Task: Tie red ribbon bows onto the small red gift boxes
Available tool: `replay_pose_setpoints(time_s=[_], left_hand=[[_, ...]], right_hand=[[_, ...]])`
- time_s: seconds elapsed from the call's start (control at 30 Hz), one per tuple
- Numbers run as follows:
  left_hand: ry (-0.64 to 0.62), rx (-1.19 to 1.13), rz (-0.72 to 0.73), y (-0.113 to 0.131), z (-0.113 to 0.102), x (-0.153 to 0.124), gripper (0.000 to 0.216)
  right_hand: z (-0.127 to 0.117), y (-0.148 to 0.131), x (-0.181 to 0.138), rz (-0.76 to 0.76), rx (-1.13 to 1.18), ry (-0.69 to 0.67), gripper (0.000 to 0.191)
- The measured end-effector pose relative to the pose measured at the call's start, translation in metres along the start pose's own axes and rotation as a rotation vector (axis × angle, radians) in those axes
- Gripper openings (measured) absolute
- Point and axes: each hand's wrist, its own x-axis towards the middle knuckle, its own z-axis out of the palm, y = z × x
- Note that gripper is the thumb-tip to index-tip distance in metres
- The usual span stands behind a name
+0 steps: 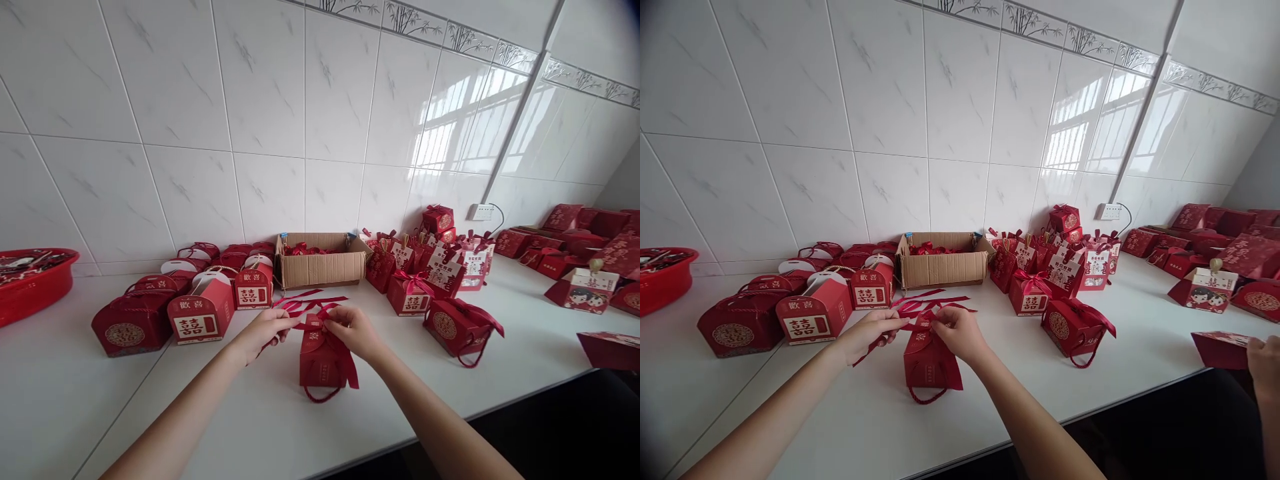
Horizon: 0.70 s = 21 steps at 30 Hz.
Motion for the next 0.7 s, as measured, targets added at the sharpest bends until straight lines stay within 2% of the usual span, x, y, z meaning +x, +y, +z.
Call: replay_pose_setpoints(time_s=[0.1,0.2,0.4,0.53,0.7], left_hand=[[0.039,0.054,0.127,0.016,0.005,-0.01,0.035],[0.105,0.129,0.242,0.03,0.018,-0.022,0.02],[0.11,0.275,0.458,0.048,0.043,-0.024,0.025],[0.105,0.211,0.362,0.066,0.049,-0.015,0.027],[0.065,0.056,0.2,0.086,0.055,-0.003,0.037]], right_hand=[[0.007,-0.002,0.0,0.008,-0.089,0.114,0.013],[0.013,-0.003,-0.001,0.015,-0.179,0.199,0.014],[0.015,-0.006,-0.004,-0.029,-0.209,0.202,0.014],[0.011,-0.008,-0.008,-0.125,-0.239,0.143,0.015],[0.011,-0.005,-0.011,-0.144,-0.259,0.143,0.036]])
